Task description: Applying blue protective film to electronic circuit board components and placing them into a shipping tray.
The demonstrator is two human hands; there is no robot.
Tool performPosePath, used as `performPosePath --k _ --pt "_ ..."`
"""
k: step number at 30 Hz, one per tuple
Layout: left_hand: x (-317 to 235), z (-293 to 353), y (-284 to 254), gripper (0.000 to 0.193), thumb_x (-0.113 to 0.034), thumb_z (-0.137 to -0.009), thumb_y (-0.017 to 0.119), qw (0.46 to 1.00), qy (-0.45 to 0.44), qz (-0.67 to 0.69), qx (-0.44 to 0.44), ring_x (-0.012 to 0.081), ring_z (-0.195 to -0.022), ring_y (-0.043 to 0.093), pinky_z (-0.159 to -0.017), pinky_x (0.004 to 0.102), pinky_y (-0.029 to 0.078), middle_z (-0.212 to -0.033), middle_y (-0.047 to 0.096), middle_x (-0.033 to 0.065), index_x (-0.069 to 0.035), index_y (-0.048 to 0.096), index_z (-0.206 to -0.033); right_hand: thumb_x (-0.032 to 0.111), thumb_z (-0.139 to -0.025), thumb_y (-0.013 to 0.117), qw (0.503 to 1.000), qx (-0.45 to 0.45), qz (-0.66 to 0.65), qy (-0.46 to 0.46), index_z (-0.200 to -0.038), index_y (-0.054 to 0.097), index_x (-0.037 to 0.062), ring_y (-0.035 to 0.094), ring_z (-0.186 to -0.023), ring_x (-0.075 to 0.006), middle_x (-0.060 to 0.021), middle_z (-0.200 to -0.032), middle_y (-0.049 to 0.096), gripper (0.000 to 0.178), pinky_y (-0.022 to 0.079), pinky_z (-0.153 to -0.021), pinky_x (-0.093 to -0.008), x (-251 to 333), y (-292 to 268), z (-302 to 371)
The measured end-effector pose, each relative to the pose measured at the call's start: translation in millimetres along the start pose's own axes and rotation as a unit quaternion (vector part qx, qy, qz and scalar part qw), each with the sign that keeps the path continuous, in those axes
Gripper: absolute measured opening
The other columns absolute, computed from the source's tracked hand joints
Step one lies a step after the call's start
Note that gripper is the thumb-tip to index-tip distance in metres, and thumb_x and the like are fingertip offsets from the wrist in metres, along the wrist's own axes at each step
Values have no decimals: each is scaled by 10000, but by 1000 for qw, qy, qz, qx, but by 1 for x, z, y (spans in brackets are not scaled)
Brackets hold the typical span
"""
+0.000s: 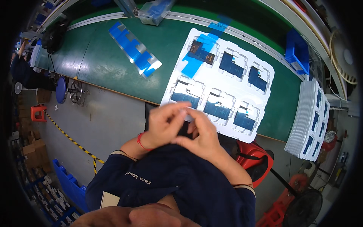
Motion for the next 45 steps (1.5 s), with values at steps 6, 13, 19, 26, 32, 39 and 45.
performPosePath --k 6,13,19,26,32,39,45 --pt "-21 -2 47 284 -29 -803 662 970 56 137 195 154 -754 617 -655 261 490 -875 647 108 21 631 -1081 92 -817 683 982 67 -116 135 -1120 569 -6 598 -638 -81 -69 -794 667 339 458 -544 -212 -31 -37 50" --pt "18 -103 4 292 -177 -744 710 950 144 -277 -7 332 -914 568 -818 397 434 -977 634 170 -5 657 -973 93 -824 651 931 -69 -281 225 -902 621 -5 576 -594 -111 -95 -753 650 129 460 -524 -231 -185 -190 196" --pt "43 -123 13 725 -344 -650 805 928 5 -371 27 347 -970 543 -861 399 430 -1055 543 195 -15 532 -1235 188 -848 628 660 -496 -390 408 -1013 600 90 515 -533 -166 -65 -800 652 194 448 -487 -296 -436 -254 301" --pt "25 -104 42 629 -309 -637 806 874 125 -455 113 355 -1043 531 -906 412 426 -1135 574 211 36 603 -1122 215 -862 612 771 -393 -254 433 -1032 645 70 561 -575 -195 -77 -844 675 226 472 -527 -297 -423 -263 126" --pt "28 -102 54 324 -121 -710 684 861 102 -480 135 341 -957 598 -847 405 475 -1000 645 204 41 628 -985 222 -858 615 910 -178 -48 372 -1021 657 67 582 -610 -205 -84 -848 675 229 483 -555 -302 -346 -230 113" --pt "35 -96 38 196 30 -725 540 825 60 -557 77 352 -746 638 -625 386 521 -782 650 219 43 640 -893 231 -853 619 938 22 213 274 -1009 672 64 607 -651 -216 -93 -853 675 235 497 -589 -307 -300 -189 125" --pt "52 -95 -3 242 36 -857 559 996 -71 16 -55 149 -786 637 -667 244 490 -790 635 94 17 552 -1098 201 -829 648 919 229 185 264 -935 693 41 649 -791 -237 -128 -837 662 197 505 -708 -305 -133 -121 129"
Point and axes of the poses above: each hand's wrist, its own z-axis away from the middle knuckle, its own y-axis out of the palm, x = y × z, the point moved 8 cm from there along -z, towards the middle knuckle
